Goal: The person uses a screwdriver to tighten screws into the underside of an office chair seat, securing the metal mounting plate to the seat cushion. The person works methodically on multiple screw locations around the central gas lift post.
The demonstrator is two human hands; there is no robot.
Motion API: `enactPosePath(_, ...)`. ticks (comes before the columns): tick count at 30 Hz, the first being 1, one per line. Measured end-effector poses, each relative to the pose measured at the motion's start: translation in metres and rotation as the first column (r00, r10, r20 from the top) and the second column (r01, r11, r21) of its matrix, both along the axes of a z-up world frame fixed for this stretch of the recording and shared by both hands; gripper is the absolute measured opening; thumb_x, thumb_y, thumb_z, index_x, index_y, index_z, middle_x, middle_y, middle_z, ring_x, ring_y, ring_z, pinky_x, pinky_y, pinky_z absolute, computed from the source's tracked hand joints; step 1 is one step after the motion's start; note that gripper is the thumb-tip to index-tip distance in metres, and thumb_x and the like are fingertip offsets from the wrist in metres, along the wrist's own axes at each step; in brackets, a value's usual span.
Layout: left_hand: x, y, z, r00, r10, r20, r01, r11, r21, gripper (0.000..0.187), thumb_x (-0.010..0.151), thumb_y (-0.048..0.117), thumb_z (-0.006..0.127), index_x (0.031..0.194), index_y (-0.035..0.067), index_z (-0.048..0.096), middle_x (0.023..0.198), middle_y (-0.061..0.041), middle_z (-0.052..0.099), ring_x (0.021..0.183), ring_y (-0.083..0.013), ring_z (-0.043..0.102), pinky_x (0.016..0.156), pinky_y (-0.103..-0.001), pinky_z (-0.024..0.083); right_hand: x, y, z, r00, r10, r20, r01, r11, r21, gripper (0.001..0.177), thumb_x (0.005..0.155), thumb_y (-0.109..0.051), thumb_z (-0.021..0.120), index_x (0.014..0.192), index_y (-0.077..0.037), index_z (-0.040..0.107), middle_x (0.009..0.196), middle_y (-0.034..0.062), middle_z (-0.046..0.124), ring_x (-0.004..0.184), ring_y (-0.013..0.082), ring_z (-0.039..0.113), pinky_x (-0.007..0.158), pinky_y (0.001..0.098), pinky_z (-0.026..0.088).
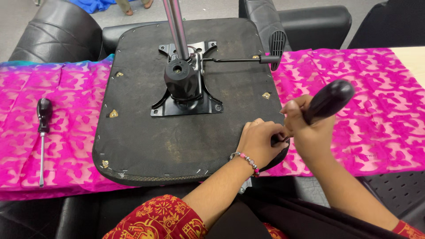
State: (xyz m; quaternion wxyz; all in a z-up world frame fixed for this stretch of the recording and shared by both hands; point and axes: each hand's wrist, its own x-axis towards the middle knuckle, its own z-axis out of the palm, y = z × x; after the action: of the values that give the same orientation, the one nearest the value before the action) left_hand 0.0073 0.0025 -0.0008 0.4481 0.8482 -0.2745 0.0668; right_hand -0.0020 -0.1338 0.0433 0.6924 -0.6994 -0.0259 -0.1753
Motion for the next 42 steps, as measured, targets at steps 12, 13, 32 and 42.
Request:
enactPosePath(12, 0.007, 0.000, -0.003, 1.000, -0.019, -0.008, 0.019, 1.000, 0.024, 0.021, 0.080, 0.036, 0.080, 0.087, 0.016, 0.080, 0.078, 0.002, 0.074, 0.082, -0.0229, 0.062, 0.083, -0.040, 0.045, 0.002, 0.012, 0.007, 0.991, -0.114, -0.069, 0.119, 0.990, 0.072, 0.024, 0.104, -0.022, 0.067, 0.096, 0.000, 0.064, 0.067, -0.0028, 0.051, 0.055, 0.0063, 0.044, 0.051, 0.0278, 0.036)
enactPosePath(13, 0.007, 0.000, -0.002, 1.000, -0.016, -0.001, 0.016, 1.000, 0.020, 0.021, 0.080, 0.037, 0.080, 0.088, 0.017, 0.080, 0.078, 0.002, 0.074, 0.082, -0.0226, 0.062, 0.083, -0.040, 0.045, 0.000, 0.006, 0.008, 0.994, -0.047, -0.094, 0.051, 0.998, 0.038, 0.021, 0.103, -0.020, 0.067, 0.098, 0.000, 0.065, 0.069, -0.0024, 0.052, 0.058, 0.0066, 0.045, 0.054, 0.0281, 0.037)
enactPosePath(32, 0.005, -0.001, -0.008, 0.993, -0.107, 0.047, 0.100, 0.988, 0.122, 0.002, 0.085, 0.016, 0.071, 0.084, 0.015, 0.069, 0.082, 0.004, 0.070, 0.087, -0.0226, 0.062, 0.086, -0.039, 0.044, 0.066, -0.045, 0.055, 0.086, 0.897, -0.433, -0.996, 0.062, -0.070, 0.032, 0.090, -0.025, 0.077, 0.108, 0.001, 0.080, 0.094, 0.0112, 0.082, 0.086, 0.0224, 0.077, 0.080, 0.0363, 0.061)
enactPosePath(42, 0.007, -0.003, -0.009, 0.994, -0.047, 0.095, 0.037, 0.994, 0.101, 0.016, 0.078, 0.025, 0.081, 0.088, 0.016, 0.071, 0.089, 0.002, 0.070, 0.097, -0.0248, 0.063, 0.090, -0.043, 0.044, 0.023, -0.025, -0.007, 0.822, 0.461, -0.335, -0.490, 0.872, -0.004, 0.024, 0.091, -0.017, 0.071, 0.075, 0.001, 0.069, 0.063, 0.0034, 0.064, 0.051, 0.0096, 0.048, 0.047, 0.0269, 0.038)
